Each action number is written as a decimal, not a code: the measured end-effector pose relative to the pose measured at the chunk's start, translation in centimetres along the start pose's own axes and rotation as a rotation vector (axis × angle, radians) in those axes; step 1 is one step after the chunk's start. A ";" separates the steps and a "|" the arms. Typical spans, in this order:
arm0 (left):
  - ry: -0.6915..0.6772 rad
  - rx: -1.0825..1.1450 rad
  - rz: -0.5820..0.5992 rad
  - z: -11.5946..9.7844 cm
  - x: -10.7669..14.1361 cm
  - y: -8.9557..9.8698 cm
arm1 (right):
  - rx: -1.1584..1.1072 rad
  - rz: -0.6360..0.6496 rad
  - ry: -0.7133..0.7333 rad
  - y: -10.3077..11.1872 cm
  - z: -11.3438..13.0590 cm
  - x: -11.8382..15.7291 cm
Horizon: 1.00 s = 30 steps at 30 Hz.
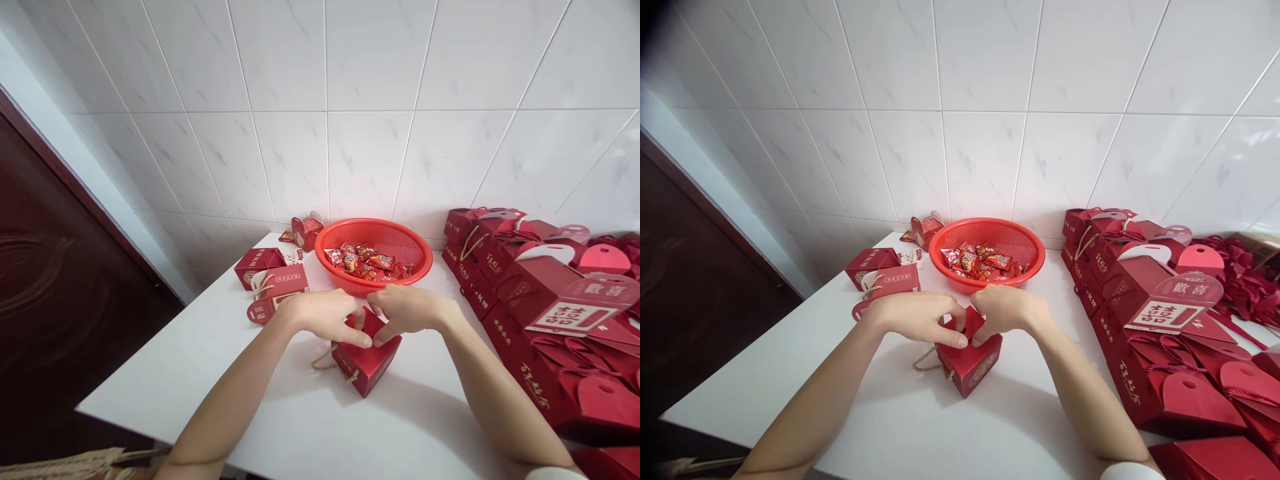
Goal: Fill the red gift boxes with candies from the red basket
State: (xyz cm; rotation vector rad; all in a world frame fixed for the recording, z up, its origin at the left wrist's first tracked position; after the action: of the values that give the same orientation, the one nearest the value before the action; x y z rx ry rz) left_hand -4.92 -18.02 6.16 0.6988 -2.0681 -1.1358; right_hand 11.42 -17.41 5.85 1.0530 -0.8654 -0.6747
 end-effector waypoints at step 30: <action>0.087 0.083 0.104 2.7 0.0 1.5 | -0.544 0.115 0.253 -0.2 -3.8 -3.1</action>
State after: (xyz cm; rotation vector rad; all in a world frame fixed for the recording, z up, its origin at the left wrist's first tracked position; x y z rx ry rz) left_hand -7.16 -15.89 6.37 0.6601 -2.0620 -0.9498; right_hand 13.15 -13.22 3.89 0.5767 -0.4763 -0.6160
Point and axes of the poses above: each hand's wrist, its own x-axis away from the middle knuckle, its own y-axis out of the back of the hand, z = x × y, the point moved 2 cm from there along -x, towards the middle knuckle, and after that the axes turned 8 degrees about -z, right-handed, at the moved point
